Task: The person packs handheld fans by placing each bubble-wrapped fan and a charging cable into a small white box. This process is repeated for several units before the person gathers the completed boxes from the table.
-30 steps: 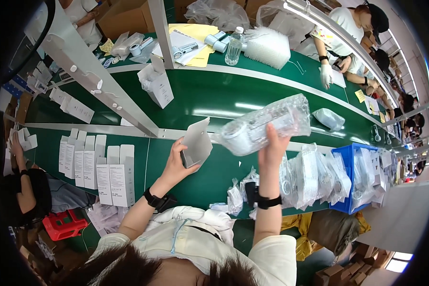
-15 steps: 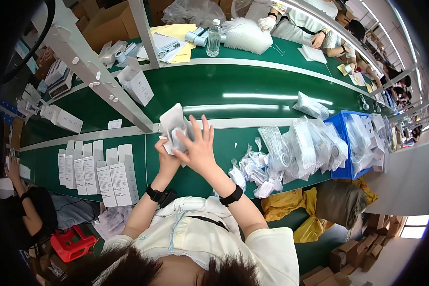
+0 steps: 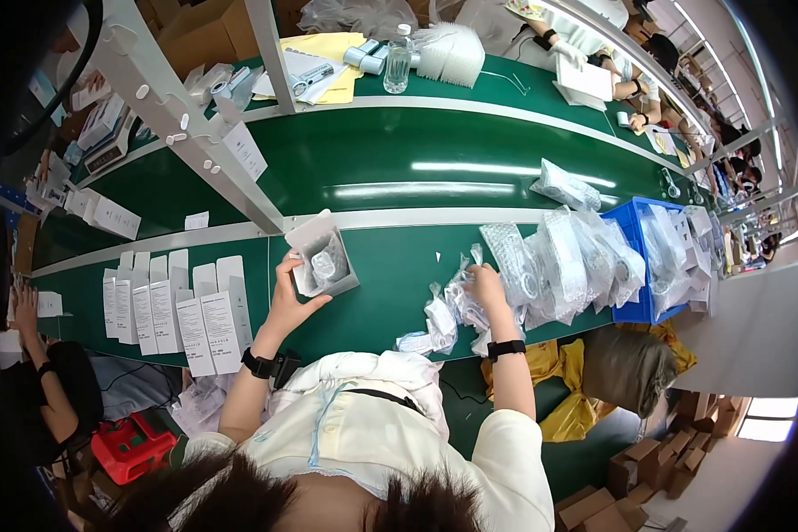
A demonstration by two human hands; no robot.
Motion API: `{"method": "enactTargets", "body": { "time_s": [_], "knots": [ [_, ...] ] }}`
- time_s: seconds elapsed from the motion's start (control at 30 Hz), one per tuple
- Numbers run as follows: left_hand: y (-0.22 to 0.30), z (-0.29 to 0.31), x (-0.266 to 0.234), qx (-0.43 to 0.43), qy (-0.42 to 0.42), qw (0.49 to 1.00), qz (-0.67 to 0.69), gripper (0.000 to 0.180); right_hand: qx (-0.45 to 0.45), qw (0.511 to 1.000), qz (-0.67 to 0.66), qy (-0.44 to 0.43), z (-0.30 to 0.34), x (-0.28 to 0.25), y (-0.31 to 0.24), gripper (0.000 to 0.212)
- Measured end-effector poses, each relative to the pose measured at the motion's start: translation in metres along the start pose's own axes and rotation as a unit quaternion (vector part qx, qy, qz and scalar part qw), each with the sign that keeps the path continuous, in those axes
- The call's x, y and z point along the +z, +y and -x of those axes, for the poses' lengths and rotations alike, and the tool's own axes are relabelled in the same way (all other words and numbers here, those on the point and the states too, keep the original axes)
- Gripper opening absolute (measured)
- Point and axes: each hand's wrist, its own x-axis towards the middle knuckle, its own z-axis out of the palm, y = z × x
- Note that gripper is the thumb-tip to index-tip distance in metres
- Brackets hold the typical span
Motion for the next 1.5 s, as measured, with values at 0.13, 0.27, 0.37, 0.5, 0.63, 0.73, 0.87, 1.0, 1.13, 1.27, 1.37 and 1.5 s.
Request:
{"method": "enactTargets", "body": {
  "time_s": [0.13,0.27,0.37,0.5,0.63,0.73,0.87,1.0,1.13,1.27,1.37,1.5],
  "knots": [
    [0.006,-0.001,0.001,0.008,0.018,1.0,0.006,0.07,-0.147,0.971,-0.002,0.19,-0.006,0.004,-0.006,0.03],
    [0.023,-0.007,-0.006,0.001,0.028,1.0,0.011,0.065,0.002,0.915,-0.37,0.162,-0.013,0.002,-0.019,0.024],
    [0.048,-0.017,-0.01,0.017,0.05,0.997,-0.053,0.045,0.09,0.786,-0.602,0.112,-0.014,-0.013,-0.056,0.022],
    [0.049,-0.024,-0.007,-0.005,0.055,0.992,-0.109,0.019,0.0,0.732,-0.666,0.142,-0.001,-0.058,-0.149,0.022],
    [0.051,-0.038,-0.01,-0.022,0.074,0.991,-0.108,0.009,-0.244,0.855,-0.445,0.104,0.011,-0.09,-0.214,0.016],
    [0.044,-0.045,-0.012,-0.008,0.081,0.99,-0.118,0.008,-0.475,0.854,-0.197,0.08,-0.001,-0.093,-0.244,0.014],
    [0.042,-0.045,-0.021,-0.039,0.082,0.993,-0.074,0.009,-0.589,0.801,-0.005,0.104,-0.009,-0.088,-0.26,0.014],
    [0.04,-0.039,-0.029,-0.101,0.047,0.994,-0.007,0.008,-0.583,0.808,-0.066,0.048,-0.008,-0.087,-0.249,0.021],
    [0.029,-0.028,-0.026,-0.091,0.09,0.978,0.165,0.017,-0.542,0.84,-0.035,-0.023,0.007,-0.064,-0.255,0.031],
    [0.013,-0.001,-0.065,-0.034,0.143,0.979,-0.14,0.035,-0.548,0.835,-0.04,0.03,0.008,-0.067,-0.244,0.048],
    [-0.017,0.044,-0.094,-0.184,0.094,0.882,-0.424,0.062,-0.493,0.85,-0.165,0.086,0.005,-0.054,-0.23,0.062],
    [-0.052,0.089,-0.091,-0.247,0.016,0.82,-0.517,0.081,-0.312,0.869,-0.381,0.043,-0.007,-0.002,-0.213,0.087]
  ]
}}
